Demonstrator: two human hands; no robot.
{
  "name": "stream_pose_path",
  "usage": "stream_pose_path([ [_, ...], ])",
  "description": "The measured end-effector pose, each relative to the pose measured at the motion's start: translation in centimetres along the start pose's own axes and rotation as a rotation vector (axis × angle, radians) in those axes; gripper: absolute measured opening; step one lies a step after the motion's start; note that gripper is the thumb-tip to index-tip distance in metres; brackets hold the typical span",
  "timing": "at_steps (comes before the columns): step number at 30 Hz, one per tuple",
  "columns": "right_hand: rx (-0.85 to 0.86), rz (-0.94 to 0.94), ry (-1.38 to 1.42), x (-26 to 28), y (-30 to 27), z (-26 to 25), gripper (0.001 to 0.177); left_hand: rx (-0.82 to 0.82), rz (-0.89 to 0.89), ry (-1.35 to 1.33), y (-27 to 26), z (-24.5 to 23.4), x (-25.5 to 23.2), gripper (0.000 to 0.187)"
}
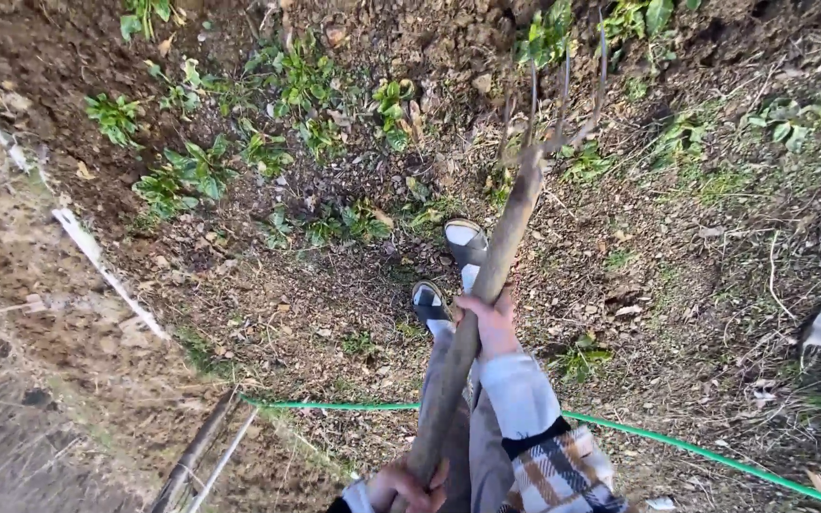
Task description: Using a garden hoe to dig and loosen soil in an outdoor garden bed, occasionally using hands to clear debris.
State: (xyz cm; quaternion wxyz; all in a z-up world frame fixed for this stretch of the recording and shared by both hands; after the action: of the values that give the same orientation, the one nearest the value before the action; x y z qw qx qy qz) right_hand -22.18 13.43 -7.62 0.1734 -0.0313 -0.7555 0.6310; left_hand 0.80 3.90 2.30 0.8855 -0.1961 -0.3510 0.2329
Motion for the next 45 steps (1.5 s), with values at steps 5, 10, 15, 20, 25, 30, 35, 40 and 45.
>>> stream_pose_path([
  [5, 0.064, 0.3, 0.321, -4.6, 4.3, -3.2, 0.024, -0.275, 0.13, 0.008, -0.3, -5.2, 2.2, 0.047],
  [10, 0.171, 0.348, 0.467, -3.9, 7.3, -2.9, 0.028, -0.348, 0.18, 0.014, -0.5, 2.4, -1.4, 0.045],
  [15, 0.224, 0.523, 0.539, -0.9, 8.2, -3.4, 0.037, -0.244, 0.073, -0.084, 1.7, 7.9, -3.5, 0.027],
  [20, 0.166, 0.575, 0.544, 2.3, 8.7, -3.1, 0.043, -0.281, 0.097, -0.022, 4.3, 10.9, -5.2, 0.02],
  [25, 0.111, 0.579, 0.498, 5.4, 9.0, -1.8, 0.049, -0.183, 0.105, -0.022, 5.4, 12.0, -7.6, 0.026],
  [30, 0.279, 0.355, 0.211, 7.8, 11.7, -0.3, 0.04, -0.224, 0.102, 0.01, 5.5, 15.3, -12.6, 0.02],
  [35, 0.111, 0.412, 0.268, 9.2, 13.8, 1.5, 0.014, -0.193, 0.091, 0.098, 5.8, 15.8, -15.1, 0.018],
  [40, 0.078, 0.507, 0.289, 8.4, 13.2, 2.1, 0.028, -0.103, 0.122, -0.041, 5.0, 13.5, -14.5, 0.026],
  [45, 0.184, 0.489, 0.367, 0.8, 18.4, 1.9, 0.031, -0.419, 0.117, 0.117, 3.5, 5.0, -14.4, 0.036],
])
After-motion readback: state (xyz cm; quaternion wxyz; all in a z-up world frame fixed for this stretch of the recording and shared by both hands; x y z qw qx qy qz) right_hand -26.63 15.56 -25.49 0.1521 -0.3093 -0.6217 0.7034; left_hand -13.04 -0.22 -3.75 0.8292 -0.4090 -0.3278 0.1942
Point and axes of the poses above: each hand's wrist, its own y-axis towards the middle knuckle, its own z-axis out of the palm, x = y × z, the point moved 1 cm from there along y, towards the middle knuckle, and after that the axes turned 5 degrees about -x, right-handed, at the moved point
